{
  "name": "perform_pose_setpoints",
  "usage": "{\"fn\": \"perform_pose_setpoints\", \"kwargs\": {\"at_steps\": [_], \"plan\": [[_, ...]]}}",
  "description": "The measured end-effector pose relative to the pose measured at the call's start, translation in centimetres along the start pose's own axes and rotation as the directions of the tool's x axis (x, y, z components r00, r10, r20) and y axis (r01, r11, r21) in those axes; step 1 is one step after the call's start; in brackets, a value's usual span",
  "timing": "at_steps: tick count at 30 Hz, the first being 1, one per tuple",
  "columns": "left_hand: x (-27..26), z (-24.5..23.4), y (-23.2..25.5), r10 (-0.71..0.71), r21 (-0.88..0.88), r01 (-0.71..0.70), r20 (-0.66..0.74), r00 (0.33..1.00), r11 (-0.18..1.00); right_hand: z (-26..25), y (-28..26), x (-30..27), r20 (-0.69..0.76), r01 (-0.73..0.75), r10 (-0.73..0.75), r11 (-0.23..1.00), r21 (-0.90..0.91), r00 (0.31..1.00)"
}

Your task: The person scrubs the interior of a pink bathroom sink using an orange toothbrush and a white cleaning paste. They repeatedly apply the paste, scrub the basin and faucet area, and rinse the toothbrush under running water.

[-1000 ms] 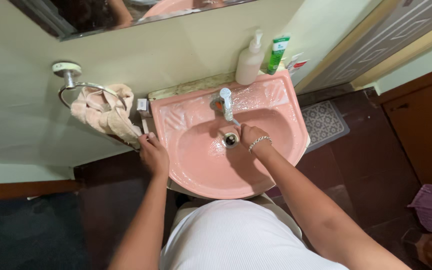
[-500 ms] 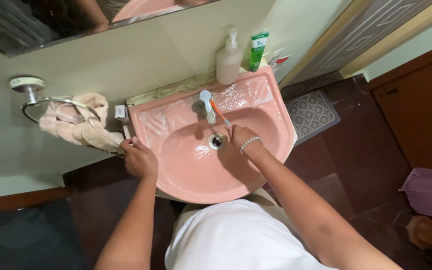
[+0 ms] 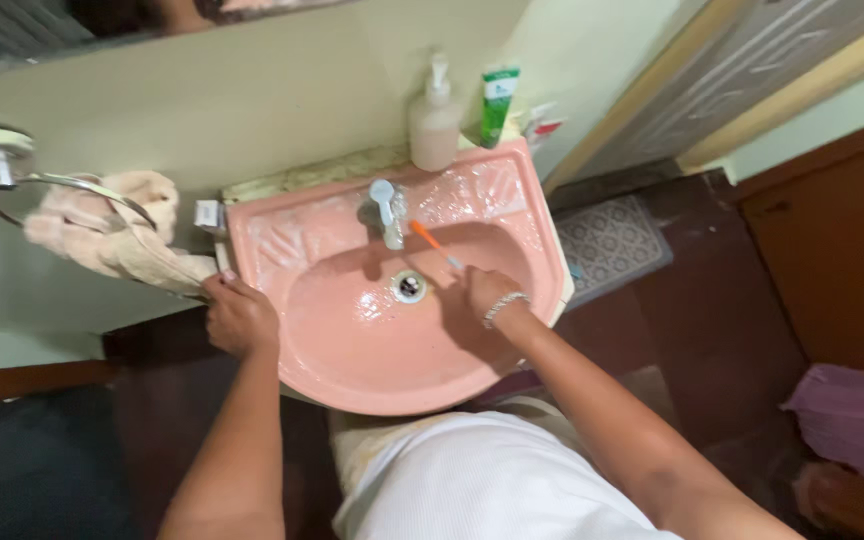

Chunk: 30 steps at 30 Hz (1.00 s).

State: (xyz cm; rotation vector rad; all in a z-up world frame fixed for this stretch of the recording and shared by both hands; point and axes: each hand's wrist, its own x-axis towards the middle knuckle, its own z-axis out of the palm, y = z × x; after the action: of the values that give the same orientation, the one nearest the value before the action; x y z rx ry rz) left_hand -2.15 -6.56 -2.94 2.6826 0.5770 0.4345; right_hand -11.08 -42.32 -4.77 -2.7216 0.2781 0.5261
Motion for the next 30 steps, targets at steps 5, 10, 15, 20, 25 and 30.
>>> {"fn": "perform_pose_setpoints", "kwargs": {"at_steps": [5, 10, 15, 20, 25, 30], "plan": [[0.4, -0.2, 0.3, -0.023, -0.001, 0.024, 0.081, 0.996, 1.0, -0.5, 2.8, 0.8, -0.058, -0.097, 0.112, 0.97, 0.225, 0.992], [0.4, -0.9, 0.5, -0.004, -0.002, 0.004, 0.05, 0.999, 1.0, -1.8, -1.1, -1.1, 0.02, -0.025, 0.023, 0.996, 0.09, 1.0], [0.3, -1.4, 1.2, -0.057, 0.001, 0.057, 0.12, 0.991, 0.998, -2.5, 0.8, -1.2, -0.036, -0.017, 0.021, 0.996, 0.091, 0.999], [0.1, -1.7, 1.3, -0.059, 0.007, 0.059, 0.103, 0.993, 0.998, -1.3, 1.9, -0.2, -0.041, -0.042, 0.046, 0.996, 0.078, 0.998], [0.4, -1.3, 1.6, -0.071, 0.091, 0.062, 0.096, 0.993, 0.994, -0.6, 0.0, -0.5, -0.139, 0.181, -0.177, 0.983, 0.019, 0.974], [0.2, -1.3, 1.2, -0.036, 0.028, 0.034, 0.082, 0.996, 0.999, -3.4, -0.3, -0.3, -0.09, 0.159, -0.157, 0.987, 0.007, 0.983]]}}
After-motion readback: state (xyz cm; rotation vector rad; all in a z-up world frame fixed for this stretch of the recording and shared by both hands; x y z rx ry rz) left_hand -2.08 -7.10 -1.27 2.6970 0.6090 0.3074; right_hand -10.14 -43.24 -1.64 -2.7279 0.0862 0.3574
